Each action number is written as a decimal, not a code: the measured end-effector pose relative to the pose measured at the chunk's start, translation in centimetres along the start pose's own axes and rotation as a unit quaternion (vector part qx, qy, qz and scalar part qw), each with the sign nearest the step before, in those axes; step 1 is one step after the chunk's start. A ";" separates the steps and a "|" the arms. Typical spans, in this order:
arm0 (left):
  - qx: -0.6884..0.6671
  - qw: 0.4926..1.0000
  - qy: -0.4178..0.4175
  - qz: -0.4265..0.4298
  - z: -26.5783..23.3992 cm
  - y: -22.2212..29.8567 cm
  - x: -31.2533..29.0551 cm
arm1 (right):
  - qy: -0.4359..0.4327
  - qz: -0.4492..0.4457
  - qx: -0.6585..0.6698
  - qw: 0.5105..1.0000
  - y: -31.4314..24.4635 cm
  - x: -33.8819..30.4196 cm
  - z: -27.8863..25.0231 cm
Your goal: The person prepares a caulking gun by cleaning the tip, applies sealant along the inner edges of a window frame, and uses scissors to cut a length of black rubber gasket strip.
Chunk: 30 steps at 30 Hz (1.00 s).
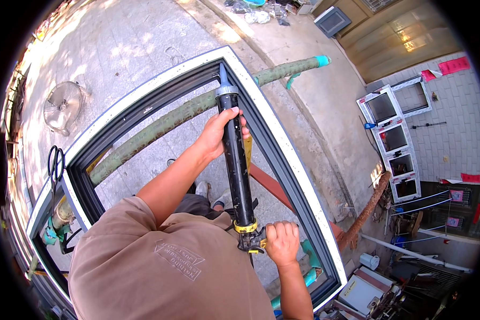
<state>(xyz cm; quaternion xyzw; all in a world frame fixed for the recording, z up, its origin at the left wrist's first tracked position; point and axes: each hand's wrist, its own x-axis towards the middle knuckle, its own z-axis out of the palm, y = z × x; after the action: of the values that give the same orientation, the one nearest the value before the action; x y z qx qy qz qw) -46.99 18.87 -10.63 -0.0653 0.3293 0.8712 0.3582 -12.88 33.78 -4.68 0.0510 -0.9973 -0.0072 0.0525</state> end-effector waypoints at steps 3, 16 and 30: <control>-0.003 1.000 -0.004 0.003 -0.1 -0.1 0.0 | 0.004 0.000 0.003 1.000 0.0 0.0 0.1; 0.016 0.998 -0.037 0.042 3.4 1.9 -3.4 | 0.047 0.033 -0.049 0.997 -0.3 -1.7 0.7; 0.020 0.981 -0.151 0.117 9.9 3.5 -5.9 | 0.003 0.095 0.059 0.994 -1.0 -6.0 -1.4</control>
<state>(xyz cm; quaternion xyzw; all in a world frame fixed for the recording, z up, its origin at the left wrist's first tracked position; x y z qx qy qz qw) -43.81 19.77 0.91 0.1133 0.2940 0.9002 0.3007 -6.67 33.43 -3.95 -0.0413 -0.9961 0.0571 0.0526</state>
